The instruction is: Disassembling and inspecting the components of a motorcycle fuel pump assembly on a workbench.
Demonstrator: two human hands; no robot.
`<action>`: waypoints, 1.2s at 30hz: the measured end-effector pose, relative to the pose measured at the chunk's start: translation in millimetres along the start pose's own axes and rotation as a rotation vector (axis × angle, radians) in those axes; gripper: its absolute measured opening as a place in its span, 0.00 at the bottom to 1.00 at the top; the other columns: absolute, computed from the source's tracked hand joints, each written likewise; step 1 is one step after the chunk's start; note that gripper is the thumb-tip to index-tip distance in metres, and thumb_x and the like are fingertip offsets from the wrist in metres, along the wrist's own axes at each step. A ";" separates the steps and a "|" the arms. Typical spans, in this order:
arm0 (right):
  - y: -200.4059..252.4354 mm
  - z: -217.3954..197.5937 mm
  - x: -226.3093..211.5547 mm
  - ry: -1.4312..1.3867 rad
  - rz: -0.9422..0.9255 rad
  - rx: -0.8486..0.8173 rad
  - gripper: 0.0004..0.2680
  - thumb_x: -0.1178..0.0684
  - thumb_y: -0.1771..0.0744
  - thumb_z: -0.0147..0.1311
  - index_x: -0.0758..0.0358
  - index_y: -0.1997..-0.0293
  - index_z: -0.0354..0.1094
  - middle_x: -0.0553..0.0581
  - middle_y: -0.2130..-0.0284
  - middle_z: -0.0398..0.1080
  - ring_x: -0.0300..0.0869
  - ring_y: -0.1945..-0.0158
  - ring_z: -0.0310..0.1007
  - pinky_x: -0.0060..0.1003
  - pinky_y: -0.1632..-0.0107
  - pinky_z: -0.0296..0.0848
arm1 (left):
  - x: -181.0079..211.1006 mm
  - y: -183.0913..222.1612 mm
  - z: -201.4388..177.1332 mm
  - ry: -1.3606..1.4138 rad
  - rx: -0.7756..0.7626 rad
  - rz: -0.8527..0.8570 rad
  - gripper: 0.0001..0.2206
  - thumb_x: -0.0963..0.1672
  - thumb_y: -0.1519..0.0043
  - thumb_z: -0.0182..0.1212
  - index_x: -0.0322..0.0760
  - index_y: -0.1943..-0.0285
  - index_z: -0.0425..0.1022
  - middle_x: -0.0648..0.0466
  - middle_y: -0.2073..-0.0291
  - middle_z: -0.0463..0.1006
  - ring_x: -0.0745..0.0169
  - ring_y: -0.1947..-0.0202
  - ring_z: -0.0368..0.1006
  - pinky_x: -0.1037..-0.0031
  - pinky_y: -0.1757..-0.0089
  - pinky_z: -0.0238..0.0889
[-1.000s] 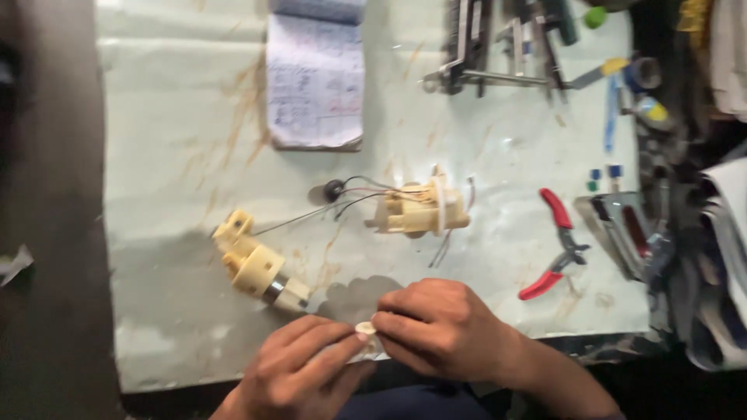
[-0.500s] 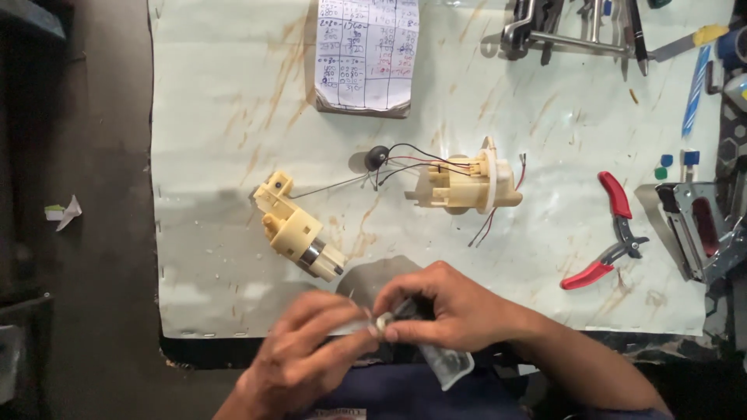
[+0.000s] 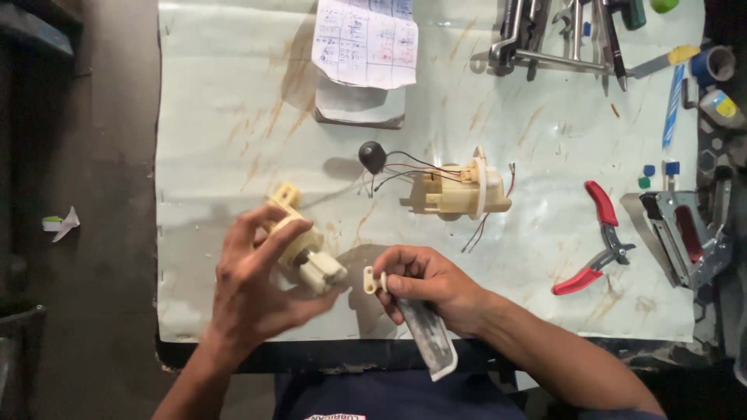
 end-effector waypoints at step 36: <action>12.4 98.1 -70.9 1.149 -0.620 0.018 0.11 0.67 0.37 0.65 0.67 0.51 0.75 0.61 0.56 0.77 0.43 0.54 0.80 0.35 0.53 0.78 | 23.4 45.1 12.5 0.706 -0.062 0.063 0.34 0.63 0.40 0.58 0.29 0.49 0.76 0.50 0.71 0.80 0.52 0.69 0.82 0.67 0.66 0.74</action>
Point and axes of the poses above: each hand's wrist, its own y-axis away from the middle knuckle, its own z-axis out of the palm, x = y × z, the point moved 2 cm from there along -y, towards the middle knuckle
